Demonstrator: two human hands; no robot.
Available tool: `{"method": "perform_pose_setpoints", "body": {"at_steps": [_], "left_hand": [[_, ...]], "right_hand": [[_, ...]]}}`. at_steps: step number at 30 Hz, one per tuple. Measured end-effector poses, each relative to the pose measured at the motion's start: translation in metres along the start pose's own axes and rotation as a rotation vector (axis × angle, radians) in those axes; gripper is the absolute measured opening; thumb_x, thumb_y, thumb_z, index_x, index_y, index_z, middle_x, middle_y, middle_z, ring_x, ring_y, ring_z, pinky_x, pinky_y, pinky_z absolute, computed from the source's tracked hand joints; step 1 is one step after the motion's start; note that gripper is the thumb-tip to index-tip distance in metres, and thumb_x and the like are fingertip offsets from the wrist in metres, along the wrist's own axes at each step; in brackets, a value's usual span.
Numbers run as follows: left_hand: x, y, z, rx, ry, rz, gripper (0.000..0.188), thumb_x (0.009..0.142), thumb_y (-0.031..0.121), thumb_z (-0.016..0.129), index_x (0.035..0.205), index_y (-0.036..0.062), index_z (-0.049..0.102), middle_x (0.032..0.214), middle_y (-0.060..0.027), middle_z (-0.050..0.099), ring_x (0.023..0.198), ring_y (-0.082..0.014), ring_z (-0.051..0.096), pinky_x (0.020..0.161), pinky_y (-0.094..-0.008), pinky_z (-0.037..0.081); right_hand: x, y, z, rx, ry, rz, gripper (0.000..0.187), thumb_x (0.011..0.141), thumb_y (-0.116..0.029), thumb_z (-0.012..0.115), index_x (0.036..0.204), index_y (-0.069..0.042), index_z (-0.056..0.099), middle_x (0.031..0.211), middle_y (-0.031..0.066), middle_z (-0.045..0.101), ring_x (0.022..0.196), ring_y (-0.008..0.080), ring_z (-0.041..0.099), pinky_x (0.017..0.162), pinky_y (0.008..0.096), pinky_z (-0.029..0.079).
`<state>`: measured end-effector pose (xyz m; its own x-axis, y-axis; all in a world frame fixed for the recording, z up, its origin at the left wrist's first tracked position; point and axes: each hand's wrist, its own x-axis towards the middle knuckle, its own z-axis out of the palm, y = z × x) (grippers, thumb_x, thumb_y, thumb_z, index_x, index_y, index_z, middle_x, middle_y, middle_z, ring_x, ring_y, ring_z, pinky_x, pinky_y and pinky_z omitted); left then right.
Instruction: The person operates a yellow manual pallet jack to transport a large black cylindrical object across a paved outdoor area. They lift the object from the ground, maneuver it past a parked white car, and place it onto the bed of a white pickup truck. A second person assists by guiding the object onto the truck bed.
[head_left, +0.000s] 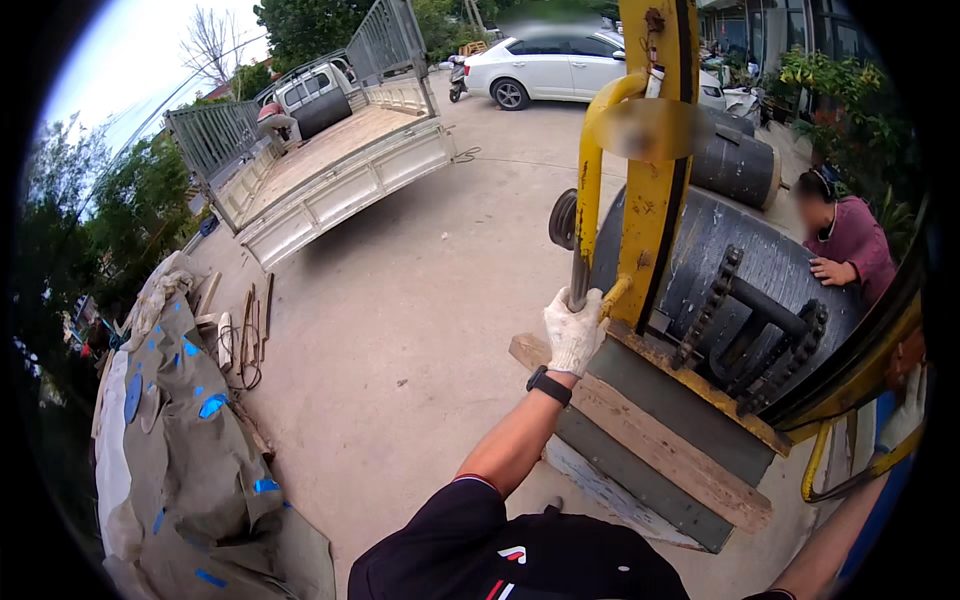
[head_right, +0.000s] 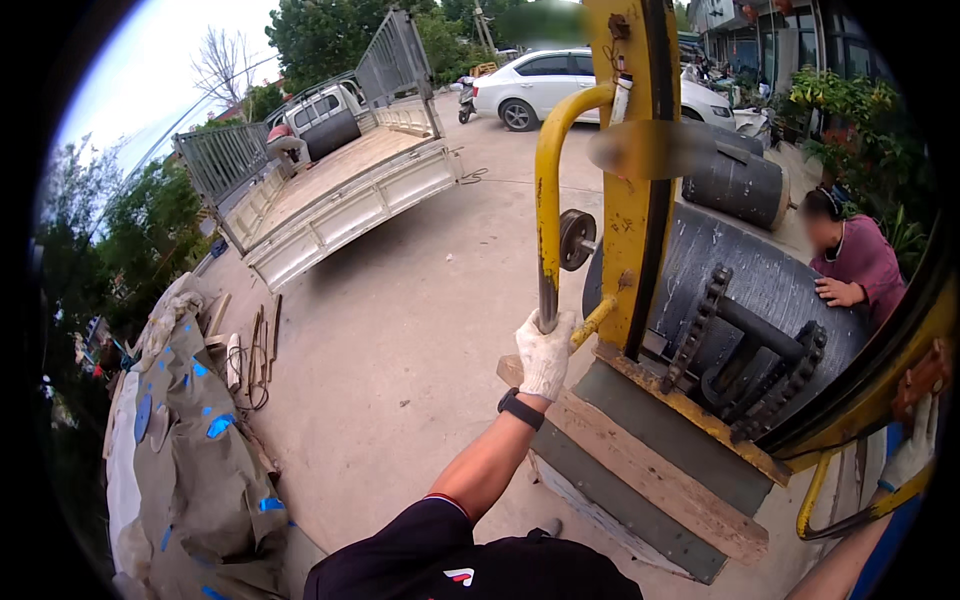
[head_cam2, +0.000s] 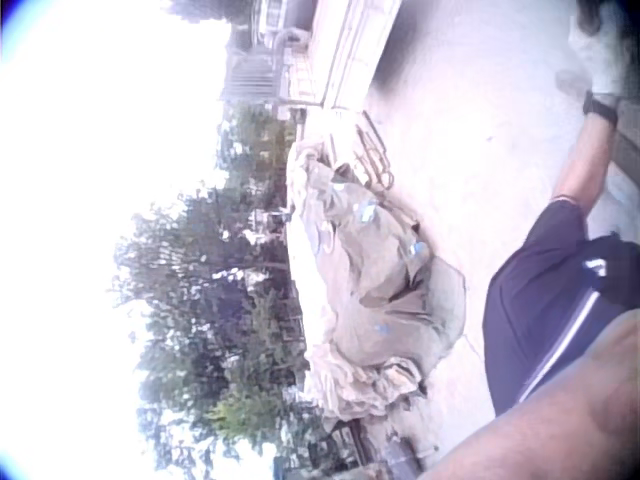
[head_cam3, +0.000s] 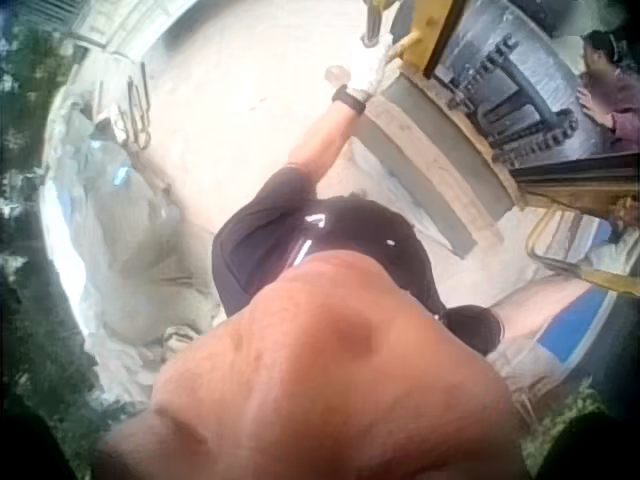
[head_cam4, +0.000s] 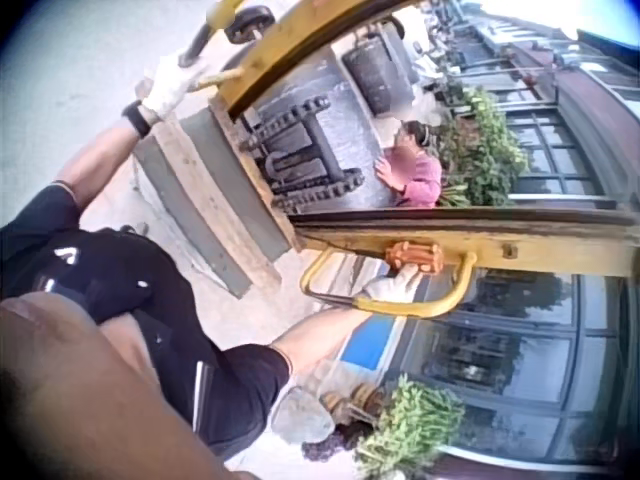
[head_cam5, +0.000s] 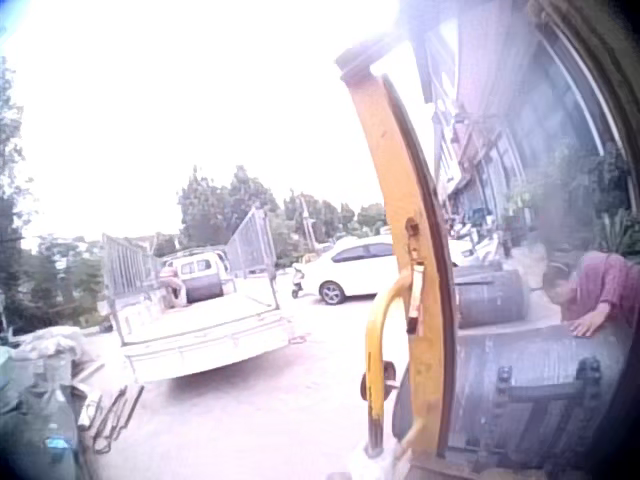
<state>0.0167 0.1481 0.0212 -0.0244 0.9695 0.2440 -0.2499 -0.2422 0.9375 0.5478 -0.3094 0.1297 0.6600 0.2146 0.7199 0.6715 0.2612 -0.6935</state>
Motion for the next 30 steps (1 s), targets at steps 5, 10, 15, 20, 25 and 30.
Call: {"method": "perform_pose_setpoints", "body": {"at_steps": [5, 10, 15, 20, 25, 30], "left_hand": [[0.001, 0.013, -0.023, -0.01, 0.112, -0.037, 0.015, 0.088, 0.009, 0.07, 0.083, 0.0017, 0.057, 0.068, 0.0001, 0.054, 0.052, -0.0063, 0.049, 0.045, -0.0257, 0.042], [-0.005, 0.013, -0.003, -0.05, 0.107, -0.014, 0.014, 0.088, 0.006, 0.067, 0.082, 0.0019, 0.054, 0.063, 0.0007, 0.048, 0.048, -0.0069, 0.045, 0.045, -0.0258, 0.043], [-0.004, 0.013, -0.005, -0.078, 0.066, 0.002, 0.014, 0.087, 0.006, 0.065, 0.081, 0.0001, 0.054, 0.055, -0.0007, 0.046, 0.042, -0.008, 0.042, 0.04, -0.0253, 0.036], [-0.005, 0.017, -0.003, -0.074, 0.088, 0.024, 0.016, 0.087, 0.009, 0.064, 0.079, 0.0008, 0.054, 0.053, -0.001, 0.045, 0.04, -0.0088, 0.041, 0.04, -0.0252, 0.034], [-0.006, 0.016, -0.003, -0.074, 0.062, 0.043, 0.014, 0.088, 0.009, 0.064, 0.08, 0.001, 0.055, 0.054, -0.0008, 0.045, 0.041, -0.0085, 0.04, 0.042, -0.0253, 0.036], [-0.008, 0.017, 0.0, -0.076, 0.085, 0.032, 0.013, 0.087, 0.008, 0.063, 0.08, 0.0014, 0.054, 0.052, -0.0005, 0.044, 0.041, -0.009, 0.039, 0.042, -0.0258, 0.035]], "right_hand": [[-0.045, -0.133, 0.147, -0.034, 0.193, 0.257, 0.049, 0.097, -0.029, 0.065, 0.135, 0.001, 0.056, 0.102, 0.0067, 0.067, 0.087, 0.013, 0.063, 0.078, 0.0276, 0.051], [-0.049, -0.151, 0.142, -0.064, 0.291, 0.327, 0.045, 0.096, -0.026, 0.065, 0.131, 0.001, 0.06, 0.1, 0.0049, 0.068, 0.081, 0.0098, 0.06, 0.072, 0.0234, 0.048], [-0.05, -0.152, 0.151, -0.057, 0.335, 0.299, 0.041, 0.096, -0.024, 0.065, 0.129, 0.001, 0.061, 0.102, 0.0033, 0.067, 0.082, 0.0084, 0.057, 0.071, 0.0229, 0.044], [-0.048, -0.153, 0.153, -0.04, 0.355, 0.311, 0.04, 0.096, -0.023, 0.065, 0.128, 0.001, 0.062, 0.103, 0.0029, 0.067, 0.083, 0.0092, 0.056, 0.075, 0.0232, 0.044], [-0.048, -0.149, 0.151, -0.048, 0.36, 0.33, 0.042, 0.096, -0.023, 0.065, 0.131, 0.001, 0.06, 0.106, 0.0061, 0.067, 0.086, 0.0123, 0.057, 0.076, 0.0253, 0.046], [-0.046, -0.134, 0.141, -0.042, 0.339, 0.307, 0.041, 0.097, -0.025, 0.065, 0.13, -0.001, 0.062, 0.106, 0.0064, 0.067, 0.088, 0.0127, 0.058, 0.077, 0.0264, 0.047]]}}
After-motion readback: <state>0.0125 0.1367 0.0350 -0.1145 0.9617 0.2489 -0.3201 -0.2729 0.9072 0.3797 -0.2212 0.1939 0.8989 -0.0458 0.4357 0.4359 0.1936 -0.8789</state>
